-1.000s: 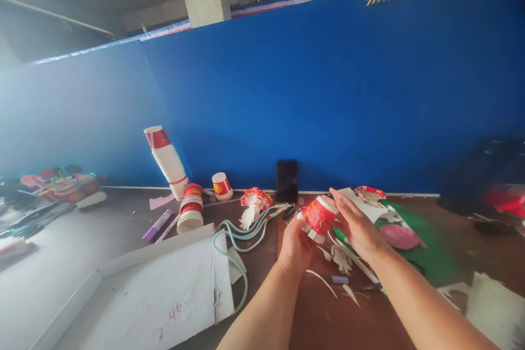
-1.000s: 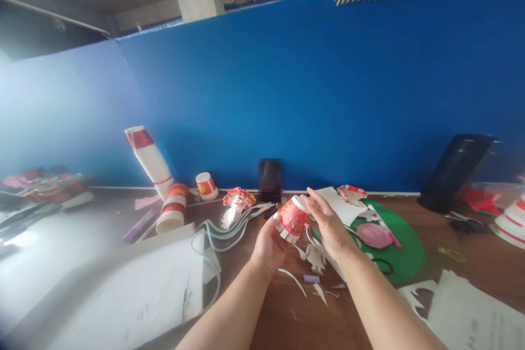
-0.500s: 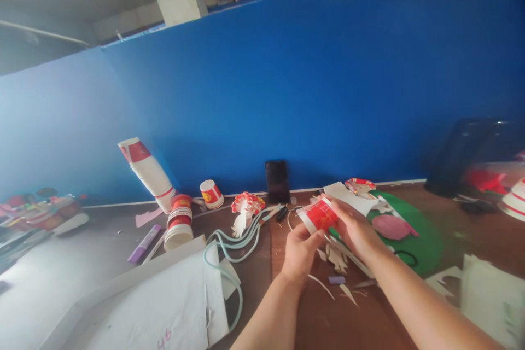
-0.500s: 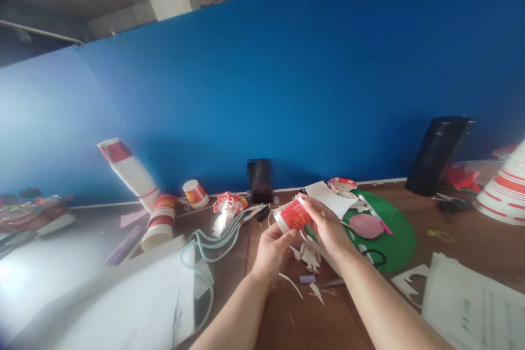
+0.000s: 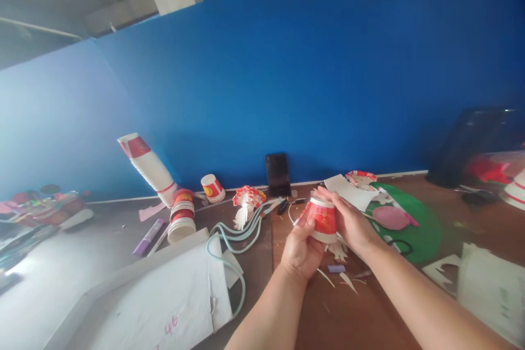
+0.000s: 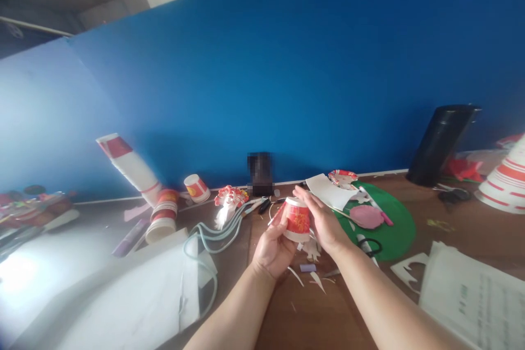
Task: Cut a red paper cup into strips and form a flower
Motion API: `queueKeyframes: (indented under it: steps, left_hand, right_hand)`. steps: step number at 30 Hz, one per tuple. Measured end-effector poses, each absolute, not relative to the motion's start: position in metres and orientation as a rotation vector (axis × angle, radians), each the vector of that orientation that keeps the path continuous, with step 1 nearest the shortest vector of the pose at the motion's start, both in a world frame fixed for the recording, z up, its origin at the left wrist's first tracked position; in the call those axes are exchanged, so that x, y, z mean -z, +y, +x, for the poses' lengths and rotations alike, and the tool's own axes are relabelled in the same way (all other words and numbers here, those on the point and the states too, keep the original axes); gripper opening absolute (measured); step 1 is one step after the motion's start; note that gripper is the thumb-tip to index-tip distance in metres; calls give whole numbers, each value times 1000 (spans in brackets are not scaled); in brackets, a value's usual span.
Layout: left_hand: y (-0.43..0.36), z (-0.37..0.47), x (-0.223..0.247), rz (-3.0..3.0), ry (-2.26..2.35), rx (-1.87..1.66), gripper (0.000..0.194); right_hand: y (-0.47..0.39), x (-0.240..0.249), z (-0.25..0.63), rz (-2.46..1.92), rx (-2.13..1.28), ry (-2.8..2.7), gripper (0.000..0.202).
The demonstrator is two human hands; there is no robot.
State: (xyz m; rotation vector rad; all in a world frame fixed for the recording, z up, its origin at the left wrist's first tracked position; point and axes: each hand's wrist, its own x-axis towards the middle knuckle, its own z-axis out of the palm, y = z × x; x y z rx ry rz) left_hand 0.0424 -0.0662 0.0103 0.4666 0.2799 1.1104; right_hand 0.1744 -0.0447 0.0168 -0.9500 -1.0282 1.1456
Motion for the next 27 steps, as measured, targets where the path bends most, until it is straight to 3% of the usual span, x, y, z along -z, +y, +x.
queueKeyframes:
  steps: [5,12,27]
  left_hand:
    - [-62,36,-9,449,235,-1121,42]
    - [-58,30,-7,444,235,-1106,42]
    - [-44,24,-5,480,304,-1201,47]
  right_hand:
    - [-44,-11,169,-827,-1332,-822,51]
    - [-49,-12,163,-790,-1312,-968,51]
    - [-56,-24,169,-1447,-591,-1236,37]
